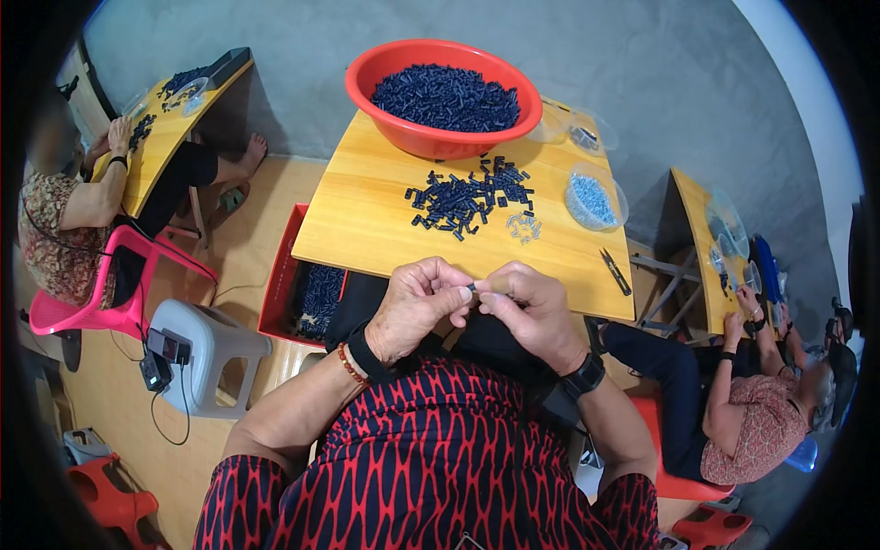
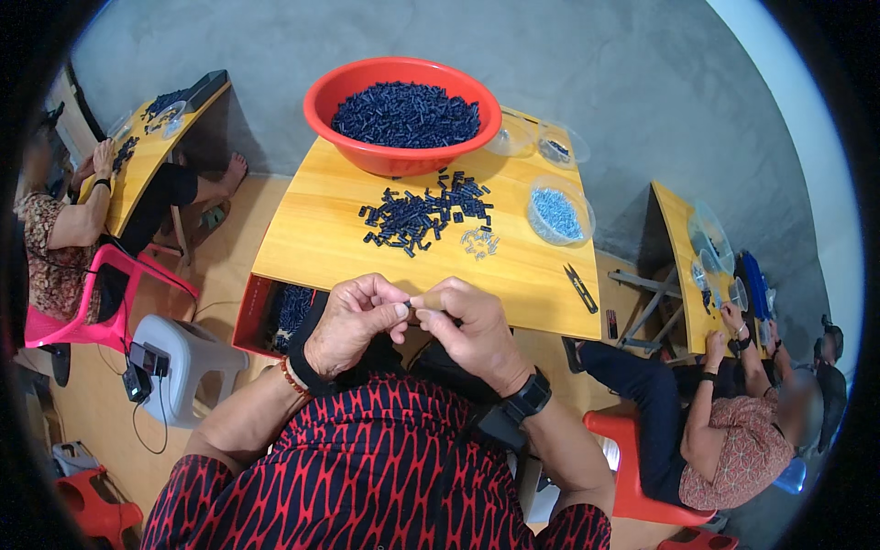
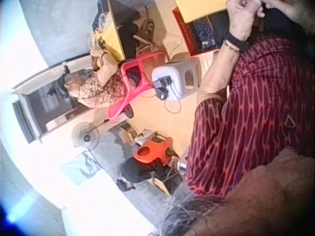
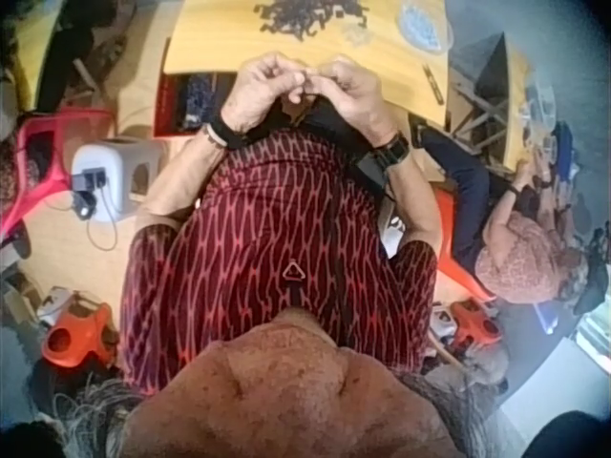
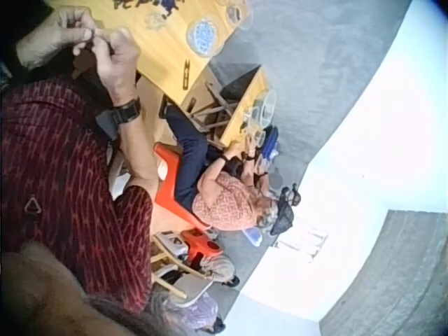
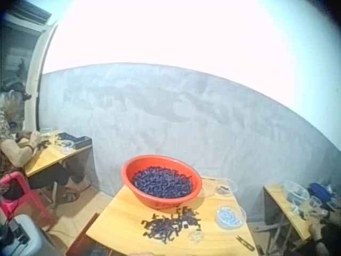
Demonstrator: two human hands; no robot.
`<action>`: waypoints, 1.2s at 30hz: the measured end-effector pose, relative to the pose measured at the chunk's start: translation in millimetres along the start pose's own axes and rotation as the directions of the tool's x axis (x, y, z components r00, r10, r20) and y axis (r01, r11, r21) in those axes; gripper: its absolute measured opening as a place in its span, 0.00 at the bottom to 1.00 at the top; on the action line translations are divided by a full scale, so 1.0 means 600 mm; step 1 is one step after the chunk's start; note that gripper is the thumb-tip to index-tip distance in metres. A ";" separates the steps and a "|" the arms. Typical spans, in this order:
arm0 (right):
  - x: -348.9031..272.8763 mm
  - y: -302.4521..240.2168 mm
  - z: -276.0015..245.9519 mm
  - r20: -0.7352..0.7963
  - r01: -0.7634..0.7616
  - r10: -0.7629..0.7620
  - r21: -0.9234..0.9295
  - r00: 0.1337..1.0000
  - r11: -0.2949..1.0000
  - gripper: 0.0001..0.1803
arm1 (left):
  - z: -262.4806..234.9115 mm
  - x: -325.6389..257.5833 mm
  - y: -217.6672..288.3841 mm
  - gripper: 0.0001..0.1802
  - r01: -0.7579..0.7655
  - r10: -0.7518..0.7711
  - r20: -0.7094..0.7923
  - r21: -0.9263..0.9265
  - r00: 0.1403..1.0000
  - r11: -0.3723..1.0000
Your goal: The person picks up a black plastic piece and a metal pin, inserts the pin into the piece, and then trims the end of the pin using shears.
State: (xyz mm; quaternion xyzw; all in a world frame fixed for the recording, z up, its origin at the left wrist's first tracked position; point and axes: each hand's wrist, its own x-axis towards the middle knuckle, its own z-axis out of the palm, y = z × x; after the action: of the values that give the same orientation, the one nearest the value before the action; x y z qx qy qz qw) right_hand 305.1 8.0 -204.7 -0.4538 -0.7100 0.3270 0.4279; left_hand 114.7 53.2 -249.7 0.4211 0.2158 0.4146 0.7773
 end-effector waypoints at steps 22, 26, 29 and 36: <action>0.108 0.111 0.031 -0.153 -0.117 0.056 -0.429 0.987 0.896 0.05 | -0.053 0.020 0.010 0.05 -0.079 0.055 -0.384 -0.046 0.922 0.996; 0.100 0.138 -0.006 -0.328 -0.150 0.040 -0.317 0.944 0.936 0.07 | -0.056 0.022 0.008 0.05 -0.080 0.038 -0.400 -0.091 0.916 0.993; 0.107 0.128 -0.019 -0.327 -0.170 0.056 -0.334 0.944 0.927 0.07 | -0.058 0.020 0.009 0.06 -0.077 0.025 -0.413 -0.110 0.910 0.991; 0.114 0.121 -0.007 -0.133 -0.049 -0.019 -0.491 0.991 0.870 0.08 | -0.055 0.023 0.007 0.05 -0.077 0.023 -0.409 -0.115 0.912 0.990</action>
State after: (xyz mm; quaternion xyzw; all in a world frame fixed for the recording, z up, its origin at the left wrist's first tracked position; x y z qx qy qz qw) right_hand 320.0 98.9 -243.7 -0.5740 -0.7362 0.1075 0.3419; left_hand 97.7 81.6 -264.2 0.2802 0.3348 0.5259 0.7299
